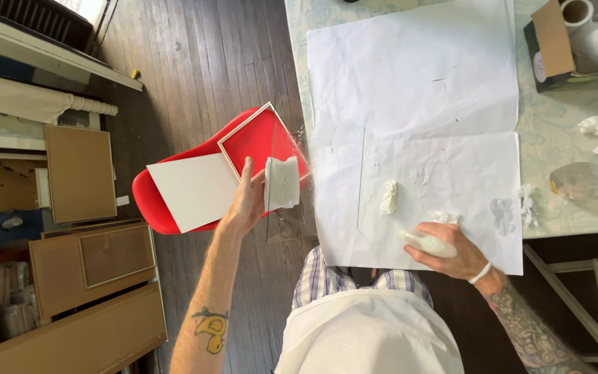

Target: Cleaning a transparent glass or acrylic sheet using a spray cleaner and paper towels in a workshop environment.

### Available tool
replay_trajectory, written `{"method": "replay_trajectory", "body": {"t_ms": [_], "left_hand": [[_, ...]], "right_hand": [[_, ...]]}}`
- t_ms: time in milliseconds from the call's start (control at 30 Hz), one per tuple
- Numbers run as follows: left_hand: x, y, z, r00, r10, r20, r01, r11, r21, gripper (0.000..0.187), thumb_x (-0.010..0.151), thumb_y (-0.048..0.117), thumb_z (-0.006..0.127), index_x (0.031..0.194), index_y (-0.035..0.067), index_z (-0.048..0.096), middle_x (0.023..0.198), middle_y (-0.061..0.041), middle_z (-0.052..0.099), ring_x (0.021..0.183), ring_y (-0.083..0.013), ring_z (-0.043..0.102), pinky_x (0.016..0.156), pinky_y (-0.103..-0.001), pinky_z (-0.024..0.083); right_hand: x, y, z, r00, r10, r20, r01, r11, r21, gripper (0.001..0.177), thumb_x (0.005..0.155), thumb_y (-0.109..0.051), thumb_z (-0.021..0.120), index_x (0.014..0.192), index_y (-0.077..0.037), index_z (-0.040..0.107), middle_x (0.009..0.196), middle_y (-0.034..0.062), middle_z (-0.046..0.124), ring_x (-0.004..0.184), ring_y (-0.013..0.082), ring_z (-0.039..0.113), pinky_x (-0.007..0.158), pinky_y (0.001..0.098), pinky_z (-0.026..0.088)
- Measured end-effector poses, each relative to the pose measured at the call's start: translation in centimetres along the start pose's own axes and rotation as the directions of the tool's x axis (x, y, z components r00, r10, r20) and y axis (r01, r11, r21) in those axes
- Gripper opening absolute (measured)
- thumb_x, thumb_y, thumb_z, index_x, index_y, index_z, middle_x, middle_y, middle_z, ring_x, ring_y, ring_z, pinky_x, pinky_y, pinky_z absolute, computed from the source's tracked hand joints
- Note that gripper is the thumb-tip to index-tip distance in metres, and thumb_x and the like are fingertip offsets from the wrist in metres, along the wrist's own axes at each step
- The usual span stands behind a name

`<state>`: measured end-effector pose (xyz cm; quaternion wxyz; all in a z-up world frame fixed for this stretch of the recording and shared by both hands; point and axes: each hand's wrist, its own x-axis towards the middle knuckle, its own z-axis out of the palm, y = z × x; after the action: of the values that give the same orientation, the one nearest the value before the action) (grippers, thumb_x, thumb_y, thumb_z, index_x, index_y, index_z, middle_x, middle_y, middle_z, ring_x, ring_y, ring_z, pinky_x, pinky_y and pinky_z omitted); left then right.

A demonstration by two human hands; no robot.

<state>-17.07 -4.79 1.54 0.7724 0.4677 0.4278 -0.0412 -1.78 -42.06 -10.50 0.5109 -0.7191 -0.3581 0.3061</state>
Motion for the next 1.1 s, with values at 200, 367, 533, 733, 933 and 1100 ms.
{"method": "replay_trajectory", "body": {"t_ms": [200, 367, 533, 733, 933, 1100], "left_hand": [[1.6, -1.1, -1.5, 1.000, -0.005, 0.002, 0.005, 0.999, -0.050, 0.103, 0.093, 0.082, 0.025, 0.158, 0.002, 0.035, 0.158, -0.030, 0.041, 0.145, -0.0523, 0.037, 0.114, -0.062, 0.037], [0.3, 0.2, -0.1, 1.000, 0.000, 0.008, 0.000, 0.999, -0.045, 0.101, 0.094, 0.078, 0.028, 0.156, -0.001, 0.037, 0.156, -0.033, 0.042, 0.145, -0.0535, 0.038, 0.114, -0.062, 0.036], [2.0, -0.5, -1.5, 1.000, -0.016, 0.017, 0.017, 0.997, -0.069, 0.103, 0.093, 0.081, 0.025, 0.157, 0.002, 0.036, 0.158, -0.030, 0.041, 0.145, -0.0533, 0.037, 0.115, -0.065, 0.034], [1.9, 1.8, 0.0, 0.988, -0.134, -0.073, 0.128, 0.989, -0.076, 0.097, 0.084, 0.075, 0.028, 0.144, 0.003, 0.051, 0.148, -0.019, 0.056, 0.124, -0.0389, 0.060, 0.097, -0.052, 0.051], [3.6, 0.6, -1.7, 0.997, -0.077, -0.009, 0.075, 0.986, -0.151, 0.079, 0.092, 0.074, 0.041, 0.140, 0.013, 0.056, 0.134, -0.013, 0.064, 0.114, -0.0334, 0.063, 0.084, -0.048, 0.051], [1.2, 3.3, 2.6, 0.973, -0.130, -0.189, 0.135, 0.991, 0.018, 0.090, 0.092, 0.070, 0.022, 0.151, 0.008, 0.047, 0.149, -0.015, 0.055, 0.132, -0.0363, 0.055, 0.109, -0.049, 0.042]], "right_hand": [[-1.0, 0.9, -1.5, 0.949, 0.093, -0.300, -0.108, 0.994, -0.035, 0.020, 0.083, -0.019, 0.083, 0.068, -0.014, 0.070, 0.053, 0.0035, 0.068, 0.051, 0.0159, 0.068, 0.063, 0.0277, 0.055], [-2.5, 0.1, -1.8, 0.950, 0.162, -0.267, -0.170, 0.985, -0.008, 0.021, 0.080, -0.020, 0.083, 0.068, -0.011, 0.069, 0.051, 0.0061, 0.069, 0.050, 0.0170, 0.068, 0.064, 0.0310, 0.057], [-4.4, 1.6, -2.2, 0.940, 0.093, -0.329, -0.129, 0.988, -0.090, 0.022, 0.077, -0.020, 0.086, 0.072, -0.006, 0.070, 0.055, 0.0165, 0.067, 0.055, 0.0284, 0.070, 0.062, 0.0379, 0.056], [-5.8, 5.7, -7.5, 0.998, 0.019, -0.056, 0.003, 0.928, 0.372, 0.042, 0.089, -0.008, 0.069, 0.129, 0.002, 0.064, 0.123, 0.0184, 0.076, 0.107, 0.0244, 0.079, 0.078, 0.0249, 0.074], [1.9, -1.1, -12.8, 0.856, 0.162, -0.491, -0.195, 0.981, -0.018, 0.022, 0.101, -0.017, 0.068, 0.118, -0.002, 0.071, 0.119, 0.0073, 0.072, 0.115, 0.0183, 0.066, 0.103, 0.0317, 0.048], [7.1, 4.4, -13.1, 0.841, 0.187, -0.508, -0.054, 0.963, 0.266, 0.026, 0.101, -0.021, 0.069, 0.122, -0.006, 0.064, 0.117, 0.0068, 0.068, 0.103, 0.0141, 0.064, 0.090, 0.0263, 0.051]]}}
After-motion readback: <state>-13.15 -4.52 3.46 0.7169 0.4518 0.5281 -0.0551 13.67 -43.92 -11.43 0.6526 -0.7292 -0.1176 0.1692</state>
